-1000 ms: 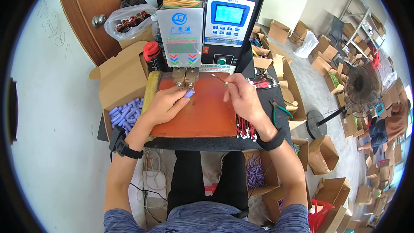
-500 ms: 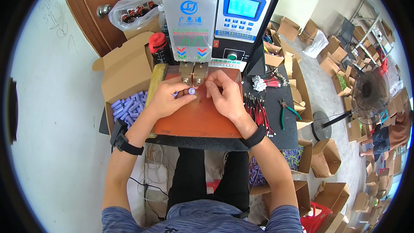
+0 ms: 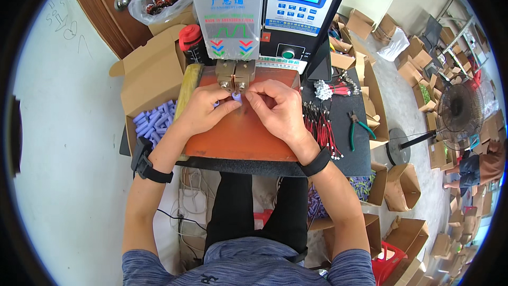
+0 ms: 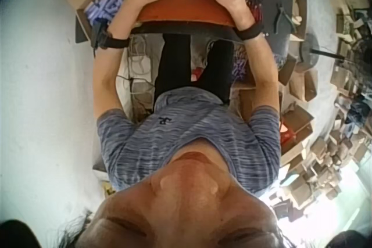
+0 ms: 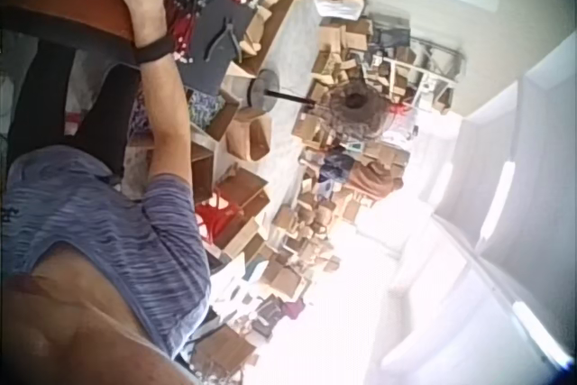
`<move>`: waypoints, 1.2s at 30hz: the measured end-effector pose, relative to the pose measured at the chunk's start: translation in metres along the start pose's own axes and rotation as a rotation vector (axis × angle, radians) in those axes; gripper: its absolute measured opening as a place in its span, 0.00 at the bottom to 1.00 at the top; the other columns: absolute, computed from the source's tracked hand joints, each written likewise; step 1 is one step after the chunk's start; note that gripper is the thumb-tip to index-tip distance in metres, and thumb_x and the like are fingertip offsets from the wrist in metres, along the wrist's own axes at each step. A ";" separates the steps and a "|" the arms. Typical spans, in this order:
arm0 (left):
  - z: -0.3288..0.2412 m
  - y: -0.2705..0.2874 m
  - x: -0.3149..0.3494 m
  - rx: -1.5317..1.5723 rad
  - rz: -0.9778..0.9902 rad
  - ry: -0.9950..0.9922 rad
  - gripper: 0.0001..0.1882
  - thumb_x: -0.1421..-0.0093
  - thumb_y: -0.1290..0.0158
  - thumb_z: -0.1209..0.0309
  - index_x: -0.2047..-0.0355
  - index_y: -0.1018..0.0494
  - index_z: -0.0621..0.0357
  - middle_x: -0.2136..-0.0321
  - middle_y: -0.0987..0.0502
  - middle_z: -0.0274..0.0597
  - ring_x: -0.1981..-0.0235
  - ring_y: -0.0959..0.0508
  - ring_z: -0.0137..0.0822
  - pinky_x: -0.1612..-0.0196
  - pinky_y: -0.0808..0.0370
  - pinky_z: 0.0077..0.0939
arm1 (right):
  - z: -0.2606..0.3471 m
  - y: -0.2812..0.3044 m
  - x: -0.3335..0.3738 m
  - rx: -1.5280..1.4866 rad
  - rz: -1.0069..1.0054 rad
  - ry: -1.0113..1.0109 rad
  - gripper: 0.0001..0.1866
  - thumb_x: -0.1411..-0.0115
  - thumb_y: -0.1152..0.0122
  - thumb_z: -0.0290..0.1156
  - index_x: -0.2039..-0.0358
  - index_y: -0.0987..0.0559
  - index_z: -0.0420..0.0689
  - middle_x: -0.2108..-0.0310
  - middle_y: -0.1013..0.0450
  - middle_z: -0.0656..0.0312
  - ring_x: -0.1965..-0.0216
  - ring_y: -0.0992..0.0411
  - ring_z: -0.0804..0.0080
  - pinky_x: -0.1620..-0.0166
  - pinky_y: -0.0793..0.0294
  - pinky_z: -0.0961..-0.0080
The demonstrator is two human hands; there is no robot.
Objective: The person picks up a battery and a wire, positions them under the welding machine's electrodes, and triggers the weld. They repeat this process for several batteries, occasionally reaching into a box to retrieve more batteries.
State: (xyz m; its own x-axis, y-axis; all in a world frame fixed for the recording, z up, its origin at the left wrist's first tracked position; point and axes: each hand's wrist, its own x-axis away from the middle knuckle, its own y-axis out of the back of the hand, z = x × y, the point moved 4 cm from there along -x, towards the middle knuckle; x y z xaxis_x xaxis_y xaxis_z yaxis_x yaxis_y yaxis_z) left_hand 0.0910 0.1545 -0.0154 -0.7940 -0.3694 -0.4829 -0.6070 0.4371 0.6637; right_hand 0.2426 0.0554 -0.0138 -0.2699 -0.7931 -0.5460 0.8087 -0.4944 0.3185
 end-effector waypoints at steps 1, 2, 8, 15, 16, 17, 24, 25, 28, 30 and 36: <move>0.000 0.000 0.000 -0.005 -0.001 0.001 0.11 0.43 0.42 0.70 0.61 0.24 0.61 0.71 0.23 0.49 0.69 0.23 0.48 0.66 0.28 0.33 | 0.002 0.001 -0.001 0.000 0.001 0.000 0.04 0.44 0.36 0.24 0.68 0.19 0.39 0.73 0.23 0.64 0.75 0.28 0.82 0.72 0.30 0.82; 0.001 0.000 0.000 -0.010 -0.001 0.003 0.11 0.43 0.42 0.70 0.60 0.23 0.60 0.71 0.23 0.49 0.69 0.23 0.48 0.65 0.28 0.33 | 0.008 0.001 -0.002 0.090 -0.015 0.090 0.04 0.45 0.35 0.25 0.69 0.19 0.40 0.74 0.23 0.63 0.75 0.27 0.77 0.72 0.30 0.80; -0.001 0.000 0.000 -0.002 0.009 0.015 0.12 0.43 0.43 0.70 0.59 0.23 0.59 0.70 0.22 0.48 0.69 0.23 0.47 0.65 0.28 0.33 | 0.020 0.000 -0.003 0.283 -0.016 0.198 0.04 0.48 0.33 0.28 0.71 0.18 0.43 0.76 0.23 0.62 0.76 0.28 0.67 0.72 0.29 0.73; -0.003 0.000 0.000 0.024 -0.020 0.006 0.09 0.42 0.45 0.66 0.66 0.24 0.59 0.70 0.24 0.46 0.68 0.24 0.51 0.67 0.29 0.40 | 0.021 -0.003 -0.004 0.336 -0.025 0.248 0.04 0.49 0.32 0.29 0.73 0.18 0.43 0.78 0.24 0.62 0.77 0.29 0.66 0.73 0.30 0.71; -0.003 0.000 0.000 0.023 -0.015 0.014 0.09 0.42 0.45 0.66 0.66 0.24 0.59 0.70 0.24 0.46 0.68 0.24 0.51 0.67 0.29 0.40 | 0.020 -0.003 -0.004 0.336 -0.025 0.249 0.04 0.49 0.32 0.29 0.73 0.18 0.43 0.78 0.24 0.62 0.77 0.29 0.66 0.73 0.30 0.71; -0.003 0.000 0.000 0.022 -0.011 0.022 0.09 0.42 0.45 0.66 0.66 0.24 0.59 0.70 0.24 0.46 0.68 0.24 0.51 0.67 0.29 0.40 | 0.021 -0.004 -0.004 0.339 -0.030 0.255 0.04 0.49 0.32 0.29 0.73 0.18 0.44 0.79 0.25 0.63 0.77 0.29 0.66 0.73 0.30 0.71; -0.004 0.001 -0.001 0.006 -0.007 0.012 0.10 0.43 0.43 0.69 0.61 0.22 0.59 0.71 0.22 0.48 0.70 0.23 0.47 0.66 0.28 0.33 | 0.024 -0.004 -0.004 0.348 -0.042 0.312 0.04 0.49 0.32 0.29 0.75 0.18 0.44 0.78 0.24 0.62 0.76 0.27 0.65 0.73 0.29 0.69; -0.004 0.001 0.000 0.004 -0.006 0.013 0.10 0.43 0.43 0.69 0.61 0.22 0.59 0.71 0.22 0.48 0.70 0.23 0.47 0.66 0.28 0.34 | 0.024 -0.004 -0.004 0.348 -0.043 0.312 0.04 0.49 0.32 0.29 0.75 0.18 0.44 0.78 0.24 0.62 0.76 0.27 0.65 0.73 0.29 0.69; -0.004 -0.001 0.000 0.001 -0.005 0.010 0.10 0.43 0.43 0.69 0.61 0.22 0.59 0.70 0.22 0.48 0.69 0.23 0.48 0.66 0.28 0.34 | 0.022 -0.003 -0.003 0.349 -0.037 0.291 0.04 0.49 0.32 0.29 0.75 0.19 0.44 0.78 0.24 0.62 0.76 0.27 0.64 0.73 0.28 0.69; -0.005 -0.001 0.001 0.001 -0.003 0.008 0.10 0.43 0.43 0.69 0.61 0.22 0.59 0.70 0.22 0.49 0.69 0.23 0.48 0.66 0.28 0.34 | 0.021 -0.003 -0.002 0.385 -0.032 0.295 0.04 0.49 0.32 0.29 0.76 0.19 0.43 0.78 0.24 0.62 0.76 0.27 0.63 0.73 0.28 0.68; -0.006 0.002 0.000 -0.035 -0.022 -0.009 0.12 0.43 0.43 0.69 0.59 0.23 0.59 0.69 0.22 0.49 0.69 0.23 0.48 0.65 0.27 0.34 | 0.023 -0.006 -0.003 0.374 -0.037 0.284 0.04 0.50 0.33 0.29 0.76 0.19 0.43 0.78 0.24 0.61 0.75 0.26 0.62 0.71 0.28 0.68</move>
State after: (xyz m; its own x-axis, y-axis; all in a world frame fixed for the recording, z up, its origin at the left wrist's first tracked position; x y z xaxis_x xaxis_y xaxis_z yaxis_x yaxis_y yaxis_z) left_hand 0.0896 0.1507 -0.0106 -0.7809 -0.3708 -0.5027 -0.6228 0.4002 0.6723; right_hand 0.2267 0.0528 0.0038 -0.0993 -0.6694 -0.7363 0.5430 -0.6565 0.5236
